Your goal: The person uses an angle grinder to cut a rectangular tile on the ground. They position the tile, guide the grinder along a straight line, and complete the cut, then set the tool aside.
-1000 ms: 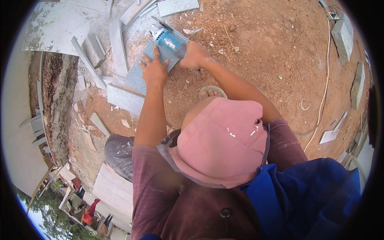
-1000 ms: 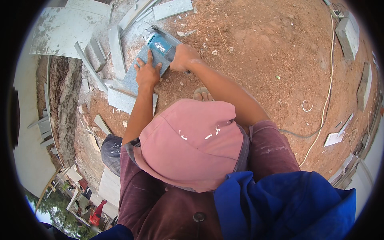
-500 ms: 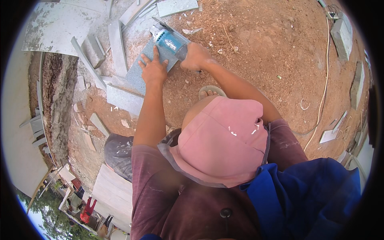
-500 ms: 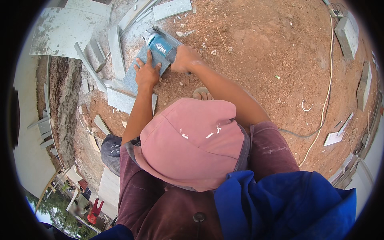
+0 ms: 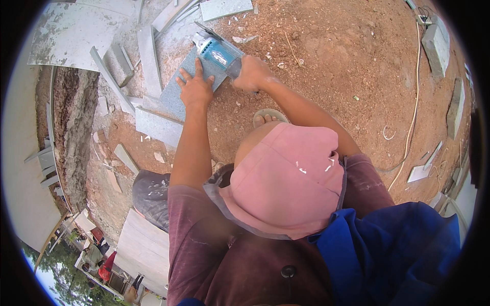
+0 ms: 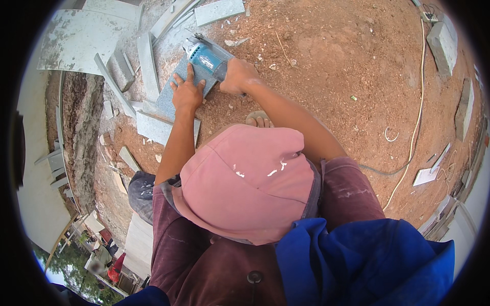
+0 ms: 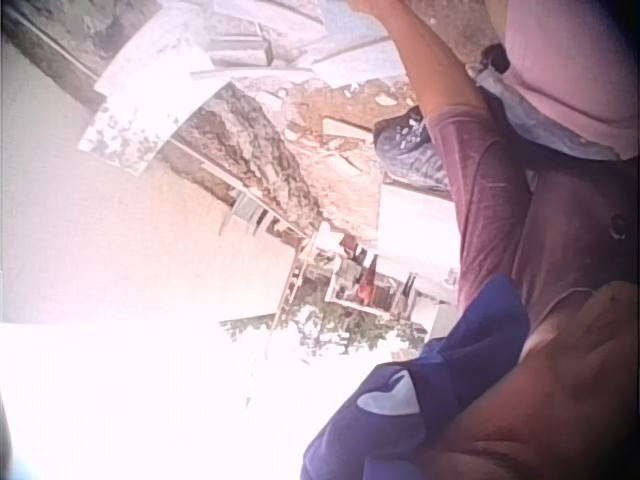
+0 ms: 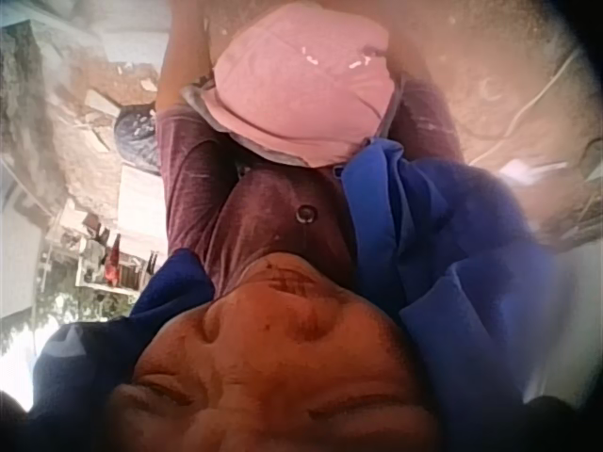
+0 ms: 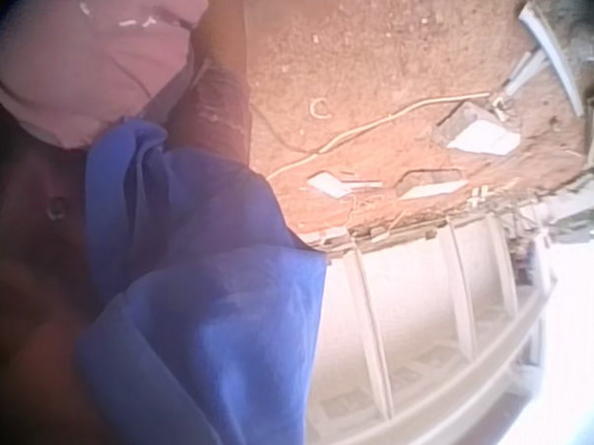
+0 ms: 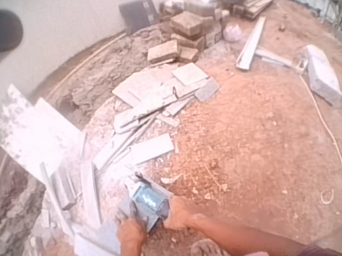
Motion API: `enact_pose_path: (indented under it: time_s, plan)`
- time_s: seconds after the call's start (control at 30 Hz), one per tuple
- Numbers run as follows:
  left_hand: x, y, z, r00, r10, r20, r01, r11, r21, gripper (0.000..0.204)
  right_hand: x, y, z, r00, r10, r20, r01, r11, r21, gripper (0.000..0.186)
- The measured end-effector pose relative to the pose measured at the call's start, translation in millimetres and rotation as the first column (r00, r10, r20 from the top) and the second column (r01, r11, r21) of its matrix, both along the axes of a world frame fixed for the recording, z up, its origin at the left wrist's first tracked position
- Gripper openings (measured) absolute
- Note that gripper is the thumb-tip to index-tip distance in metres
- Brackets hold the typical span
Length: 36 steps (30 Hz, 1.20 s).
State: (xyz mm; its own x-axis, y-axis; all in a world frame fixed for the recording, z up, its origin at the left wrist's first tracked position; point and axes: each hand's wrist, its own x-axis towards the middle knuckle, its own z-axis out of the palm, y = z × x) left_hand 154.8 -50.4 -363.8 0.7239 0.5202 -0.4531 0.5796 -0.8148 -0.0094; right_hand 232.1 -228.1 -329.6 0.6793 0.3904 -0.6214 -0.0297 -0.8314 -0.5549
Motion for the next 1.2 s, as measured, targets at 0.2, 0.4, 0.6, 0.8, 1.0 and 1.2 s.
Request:
enact_pose_path:
  time_s: [0.2,0.4,0.6,0.8,1.0,1.2]
  plan:
    - [0.1,0.1,0.3,1.0,0.008,-0.007,-0.008,1.0,0.0,0.081,2.9,2.1,0.6,1.0,0.018,-0.002,-0.018,1.0,-0.004,0.046]
    - [0.1,-0.6,-0.9,1.0,0.008,-0.002,-0.008,1.0,-0.012,0.08,4.7,7.3,-5.6,0.999,0.008,0.041,-0.007,1.0,-0.02,0.046]
    - [0.3,1.1,-2.0,1.0,0.013,-0.008,-0.013,1.0,-0.012,0.081,4.4,6.3,-3.3,1.0,0.016,0.027,-0.016,1.0,-0.009,0.047]
    - [-0.2,2.4,-3.9,1.0,0.003,-0.003,-0.003,1.0,-0.005,0.08,1.7,2.4,-2.3,1.0,0.007,0.02,-0.007,1.0,-0.006,0.047]
    - [0.1,2.0,-2.1,1.0,0.001,0.0,-0.001,1.0,-0.003,0.081,-0.2,-1.4,0.0,1.0,0.009,0.01,-0.009,1.0,0.005,0.046]
    - [0.9,1.2,0.2,1.0,0.001,-0.014,-0.001,1.0,0.002,0.082,-3.0,-5.4,-3.2,1.0,0.019,0.011,-0.019,1.0,0.008,0.047]
